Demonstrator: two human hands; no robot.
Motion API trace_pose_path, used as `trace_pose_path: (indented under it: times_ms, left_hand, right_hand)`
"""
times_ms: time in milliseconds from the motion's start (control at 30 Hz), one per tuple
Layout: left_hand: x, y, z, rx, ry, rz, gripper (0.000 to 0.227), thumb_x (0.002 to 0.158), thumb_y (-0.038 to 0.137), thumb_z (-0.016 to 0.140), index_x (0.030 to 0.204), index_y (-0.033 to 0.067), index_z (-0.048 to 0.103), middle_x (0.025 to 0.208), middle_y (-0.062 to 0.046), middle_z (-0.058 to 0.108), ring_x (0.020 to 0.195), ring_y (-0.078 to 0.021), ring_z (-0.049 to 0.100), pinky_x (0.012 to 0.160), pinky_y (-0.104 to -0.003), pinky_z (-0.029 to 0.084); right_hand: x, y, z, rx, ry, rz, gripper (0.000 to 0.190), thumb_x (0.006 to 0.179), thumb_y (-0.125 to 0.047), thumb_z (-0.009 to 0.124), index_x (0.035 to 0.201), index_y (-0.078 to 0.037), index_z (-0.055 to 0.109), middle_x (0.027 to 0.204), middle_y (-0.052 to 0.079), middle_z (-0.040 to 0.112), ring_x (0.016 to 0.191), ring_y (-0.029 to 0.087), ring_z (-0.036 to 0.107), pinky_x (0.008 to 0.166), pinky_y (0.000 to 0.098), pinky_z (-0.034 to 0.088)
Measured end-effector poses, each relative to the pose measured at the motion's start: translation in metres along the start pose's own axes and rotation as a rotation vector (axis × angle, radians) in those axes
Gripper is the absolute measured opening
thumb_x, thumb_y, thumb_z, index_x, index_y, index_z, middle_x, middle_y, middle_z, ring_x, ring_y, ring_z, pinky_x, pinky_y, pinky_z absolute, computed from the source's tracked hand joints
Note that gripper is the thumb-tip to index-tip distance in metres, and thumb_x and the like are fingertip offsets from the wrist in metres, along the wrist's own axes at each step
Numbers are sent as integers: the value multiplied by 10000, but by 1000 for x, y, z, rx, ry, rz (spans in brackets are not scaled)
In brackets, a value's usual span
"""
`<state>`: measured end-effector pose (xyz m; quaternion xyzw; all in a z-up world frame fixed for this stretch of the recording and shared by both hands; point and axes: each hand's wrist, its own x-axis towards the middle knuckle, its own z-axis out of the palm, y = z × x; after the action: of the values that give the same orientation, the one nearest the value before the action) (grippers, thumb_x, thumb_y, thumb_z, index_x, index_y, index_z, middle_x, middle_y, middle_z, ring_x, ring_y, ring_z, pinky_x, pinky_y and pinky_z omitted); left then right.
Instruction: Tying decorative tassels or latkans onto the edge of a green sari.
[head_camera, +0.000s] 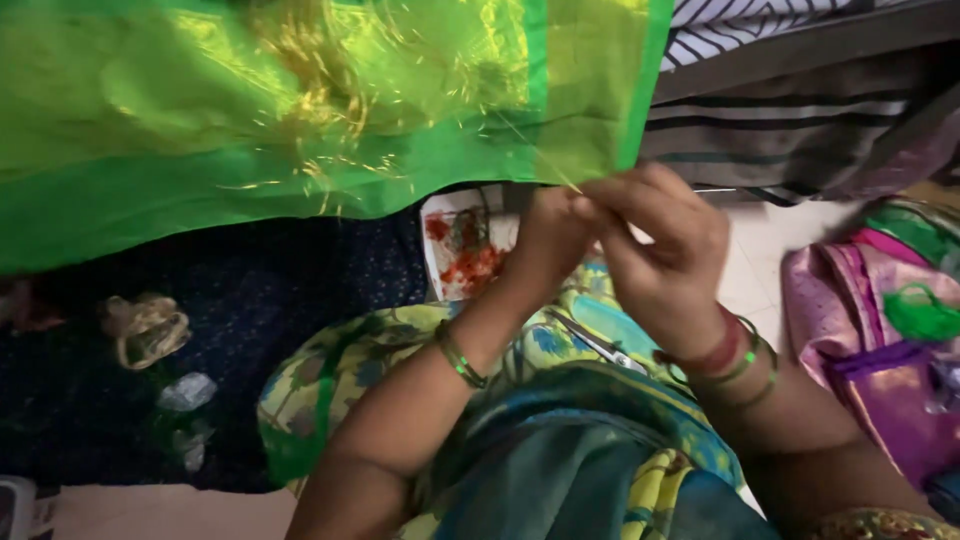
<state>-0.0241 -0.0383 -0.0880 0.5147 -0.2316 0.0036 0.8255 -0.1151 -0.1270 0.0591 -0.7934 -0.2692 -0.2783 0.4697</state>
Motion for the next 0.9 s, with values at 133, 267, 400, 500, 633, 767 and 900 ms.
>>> trace_pose_path:
  times_ms: [133,267,400,500,633,767,900]
  left_hand:
    - [-2,43,20,252,84,-280,262,1003,262,659,1012,26,771,784,3,711,692,-64,658,554,-260,582]
    - [-9,39,24,42,133,-304,227,957,230,715,1039,23,762,860,-21,733,729,-72,672,556,-240,505]
    - [-10,38,24,-259,150,-379,216,981,215,697,1053,17,743,895,-41,754,759,-90,700,663,-214,547]
    - [-11,33,23,-340,132,-373,218,997,205,685,1066,5,739,880,-39,736,740,-77,669,644,-206,523]
    - [-14,24,20,-381,103,-340,224,1038,190,709,1108,-18,755,816,-20,660,667,-60,574,582,-197,446]
    - [-9,33,26,-414,132,-357,223,1019,197,709,1090,-10,750,850,-28,685,701,-64,598,554,-201,416]
    - [-10,26,32,-374,195,-346,204,965,192,703,1062,16,733,953,-18,747,758,-46,637,553,-201,416]
  right_hand:
    - [-25,26,-26,-209,-10,100,127,944,8,781,1063,-9,742,869,90,670,777,178,650,706,312,487]
    - [-47,46,-38,-326,-84,199,97,928,-11,779,1021,6,759,803,101,657,742,192,617,691,316,474]
    - [-57,56,-46,-103,-94,413,87,944,-69,736,1004,-5,734,861,59,731,770,120,675,719,266,527]
    - [-59,59,-48,-105,-128,446,87,942,-77,735,972,5,735,868,77,726,784,128,669,730,278,526]
    - [-56,59,-52,408,-166,635,140,999,-86,653,1016,35,720,997,89,738,874,146,672,811,292,561]
    - [-46,53,-51,724,-85,631,196,973,-122,614,1065,27,702,1110,74,738,913,160,690,820,308,578]
    - [-55,61,-39,421,-80,591,152,1021,-98,650,1036,40,711,1054,103,693,952,168,662,792,317,544]
